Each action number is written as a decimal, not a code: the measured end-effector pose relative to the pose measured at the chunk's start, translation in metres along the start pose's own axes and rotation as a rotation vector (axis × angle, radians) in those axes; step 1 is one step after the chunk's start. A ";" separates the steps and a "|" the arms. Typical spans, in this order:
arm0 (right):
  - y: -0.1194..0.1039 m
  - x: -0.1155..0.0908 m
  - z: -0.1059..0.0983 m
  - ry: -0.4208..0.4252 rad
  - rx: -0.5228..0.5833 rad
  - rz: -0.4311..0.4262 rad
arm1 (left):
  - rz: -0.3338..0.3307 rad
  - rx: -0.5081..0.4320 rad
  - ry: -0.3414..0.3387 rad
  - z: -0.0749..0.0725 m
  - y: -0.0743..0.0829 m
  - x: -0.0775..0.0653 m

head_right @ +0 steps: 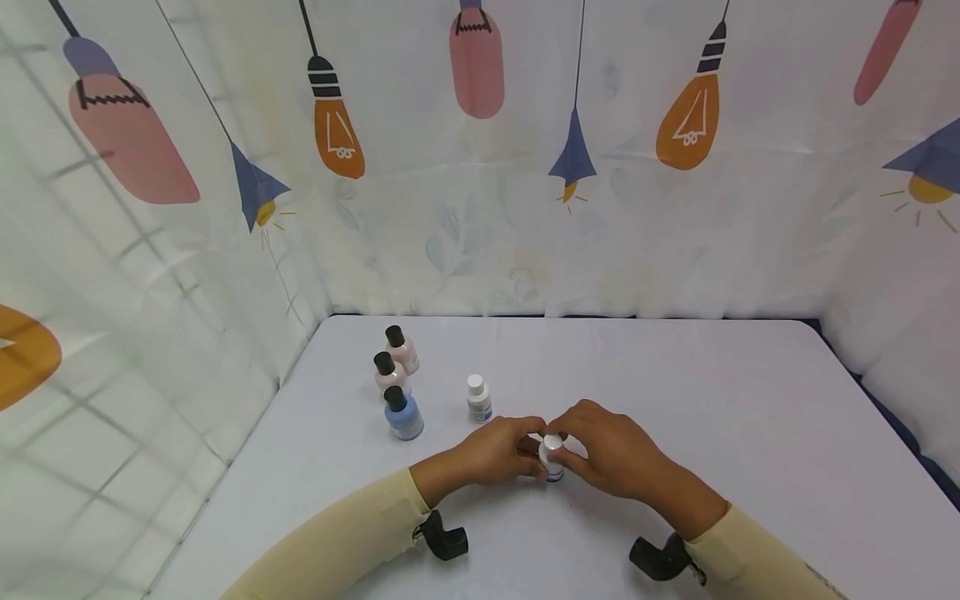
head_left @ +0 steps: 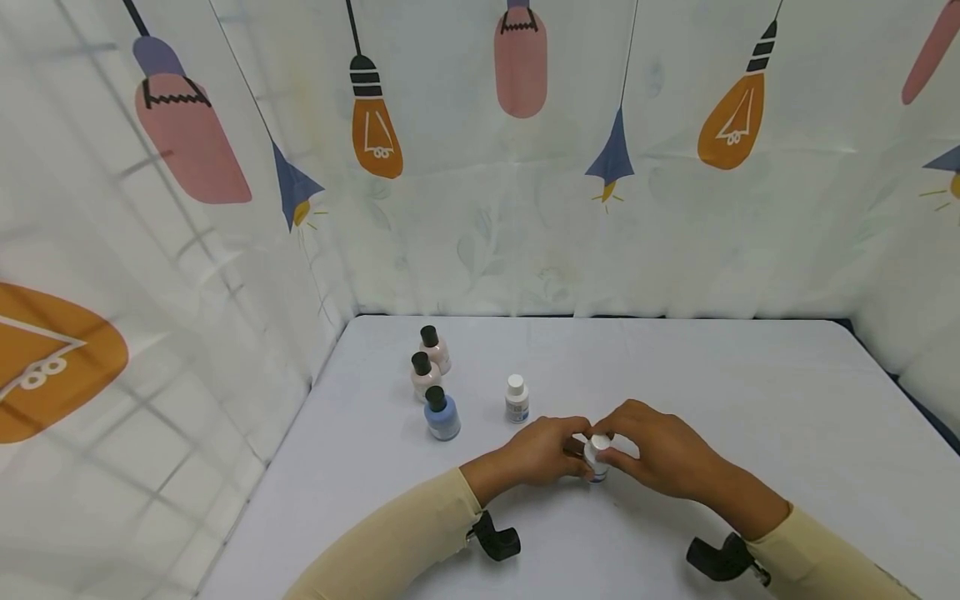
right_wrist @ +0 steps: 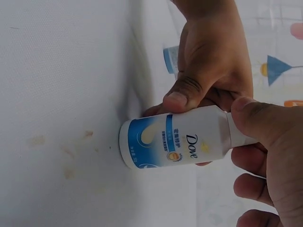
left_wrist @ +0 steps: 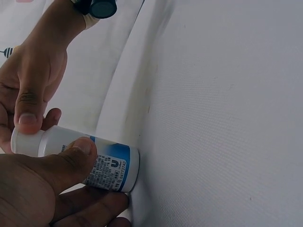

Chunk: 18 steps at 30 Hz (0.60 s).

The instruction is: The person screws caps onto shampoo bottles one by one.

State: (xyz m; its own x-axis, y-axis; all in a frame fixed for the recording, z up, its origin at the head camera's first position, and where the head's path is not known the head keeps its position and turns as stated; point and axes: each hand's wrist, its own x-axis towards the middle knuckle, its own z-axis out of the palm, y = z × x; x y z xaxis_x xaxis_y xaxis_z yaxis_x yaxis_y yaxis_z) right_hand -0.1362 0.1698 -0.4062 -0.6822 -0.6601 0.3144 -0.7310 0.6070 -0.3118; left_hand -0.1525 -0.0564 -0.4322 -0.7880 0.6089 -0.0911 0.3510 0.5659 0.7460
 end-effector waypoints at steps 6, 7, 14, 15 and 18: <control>-0.001 0.001 0.001 -0.001 -0.005 0.075 | 0.009 0.008 0.007 0.001 -0.001 0.000; -0.001 0.001 0.001 0.000 -0.006 0.075 | 0.011 0.009 0.007 0.001 -0.002 0.000; 0.005 -0.001 -0.001 0.028 0.034 -0.068 | 0.008 0.004 0.000 0.001 -0.002 0.000; 0.006 -0.001 -0.002 0.026 0.040 -0.087 | 0.005 0.007 -0.001 0.000 -0.002 0.000; 0.006 0.000 -0.004 0.014 0.046 -0.112 | 0.002 0.024 0.001 0.000 -0.002 0.000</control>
State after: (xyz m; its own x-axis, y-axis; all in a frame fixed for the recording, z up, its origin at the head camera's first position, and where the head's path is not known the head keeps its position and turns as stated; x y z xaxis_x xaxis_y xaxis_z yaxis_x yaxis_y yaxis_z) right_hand -0.1408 0.1755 -0.4050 -0.5965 -0.7161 0.3623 -0.8015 0.5083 -0.3150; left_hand -0.1528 -0.0574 -0.4334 -0.7879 0.6093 -0.0889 0.3643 0.5777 0.7304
